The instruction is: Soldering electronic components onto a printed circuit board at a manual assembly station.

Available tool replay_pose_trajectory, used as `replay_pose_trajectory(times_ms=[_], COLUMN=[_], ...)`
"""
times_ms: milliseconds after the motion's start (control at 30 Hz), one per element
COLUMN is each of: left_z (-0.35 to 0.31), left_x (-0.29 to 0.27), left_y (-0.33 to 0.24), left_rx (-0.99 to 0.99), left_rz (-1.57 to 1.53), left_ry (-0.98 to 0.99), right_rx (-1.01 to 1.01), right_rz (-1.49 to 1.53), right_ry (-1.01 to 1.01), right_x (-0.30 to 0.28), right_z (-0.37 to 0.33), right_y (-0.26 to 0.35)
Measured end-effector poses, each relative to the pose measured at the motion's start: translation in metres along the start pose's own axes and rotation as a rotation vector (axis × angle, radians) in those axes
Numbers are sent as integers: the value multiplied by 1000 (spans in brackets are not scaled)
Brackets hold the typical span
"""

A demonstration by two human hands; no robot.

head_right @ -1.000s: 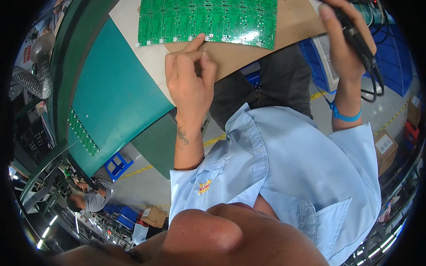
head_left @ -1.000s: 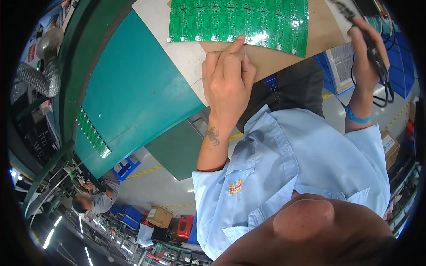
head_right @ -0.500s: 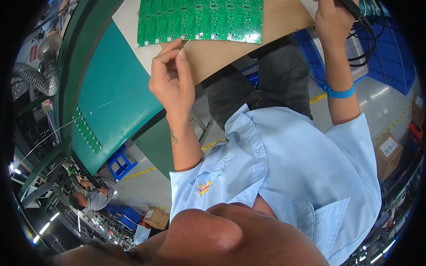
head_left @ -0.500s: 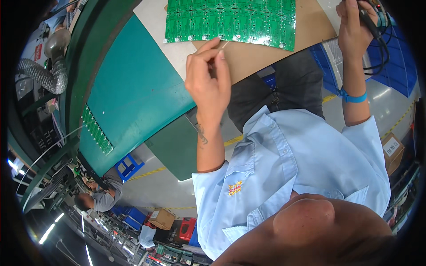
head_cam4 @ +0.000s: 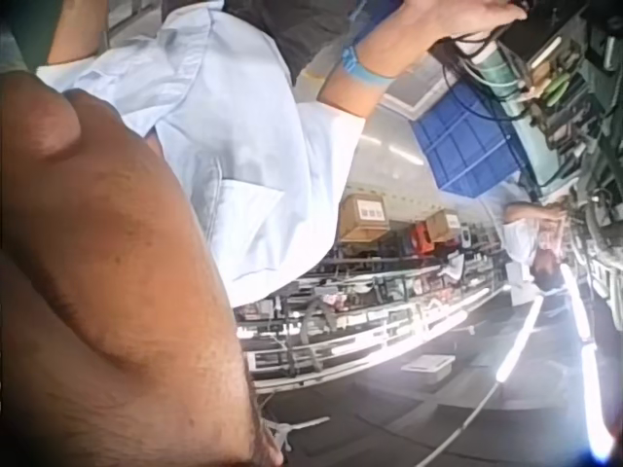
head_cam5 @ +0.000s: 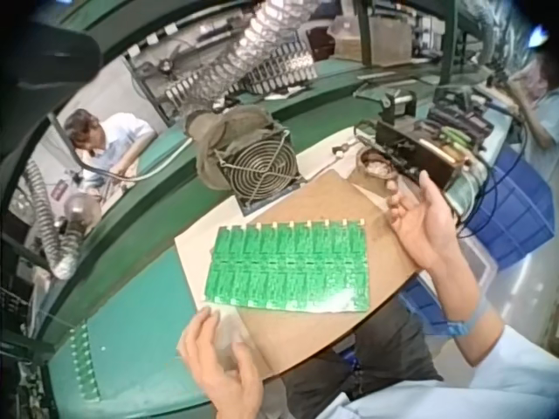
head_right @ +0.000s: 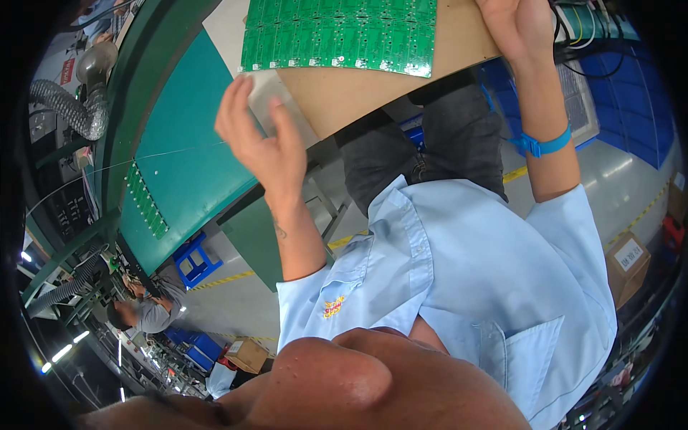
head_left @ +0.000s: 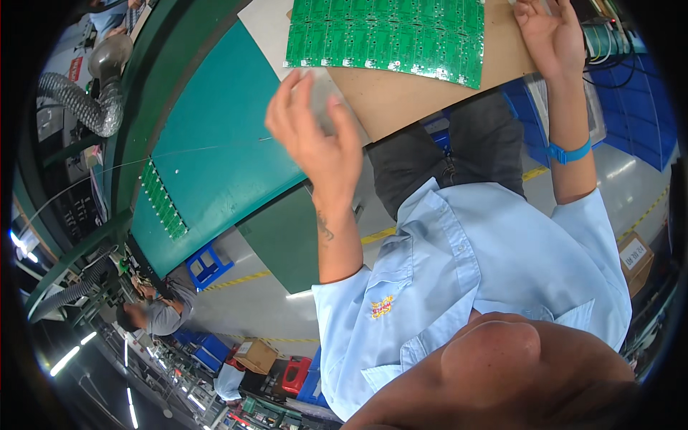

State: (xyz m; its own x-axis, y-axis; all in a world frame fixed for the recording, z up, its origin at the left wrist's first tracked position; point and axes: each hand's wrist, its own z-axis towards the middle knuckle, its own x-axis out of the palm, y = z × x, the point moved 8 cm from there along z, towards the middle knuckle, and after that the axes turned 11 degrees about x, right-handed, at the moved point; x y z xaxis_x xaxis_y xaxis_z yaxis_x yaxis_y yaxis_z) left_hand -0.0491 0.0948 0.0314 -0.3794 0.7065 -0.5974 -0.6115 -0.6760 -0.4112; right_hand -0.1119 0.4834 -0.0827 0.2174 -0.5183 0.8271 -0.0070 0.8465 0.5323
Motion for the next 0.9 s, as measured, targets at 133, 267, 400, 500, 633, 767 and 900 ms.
replay_pose_trajectory(times_ms=[133,267,400,500,633,767,900], left_z=[5,5,-1,-6,-7,-5,-4], left_x=[20,38,46,48,50,47,49], left_y=[-14,-22,-23,-19,-19,-19,-18], left_rx=[103,184,201,186,162,145,144], left_rz=[55,121,67,32,15,18,0], left_ry=[113,198,182,193,186,167,178], right_rx=[-22,63,237,-3,-110,-64,-71], right_rz=[-212,-681,-1179,-1522,-1761,-1889,-1881], right_ry=[-247,-476,-191,121,198,229,187], right_x=[18,86,171,214,212,202,201], right_z=[-13,-30,-21,-6,0,0,0], right_y=[-12,-30,-72,-104,-114,-117,-116])
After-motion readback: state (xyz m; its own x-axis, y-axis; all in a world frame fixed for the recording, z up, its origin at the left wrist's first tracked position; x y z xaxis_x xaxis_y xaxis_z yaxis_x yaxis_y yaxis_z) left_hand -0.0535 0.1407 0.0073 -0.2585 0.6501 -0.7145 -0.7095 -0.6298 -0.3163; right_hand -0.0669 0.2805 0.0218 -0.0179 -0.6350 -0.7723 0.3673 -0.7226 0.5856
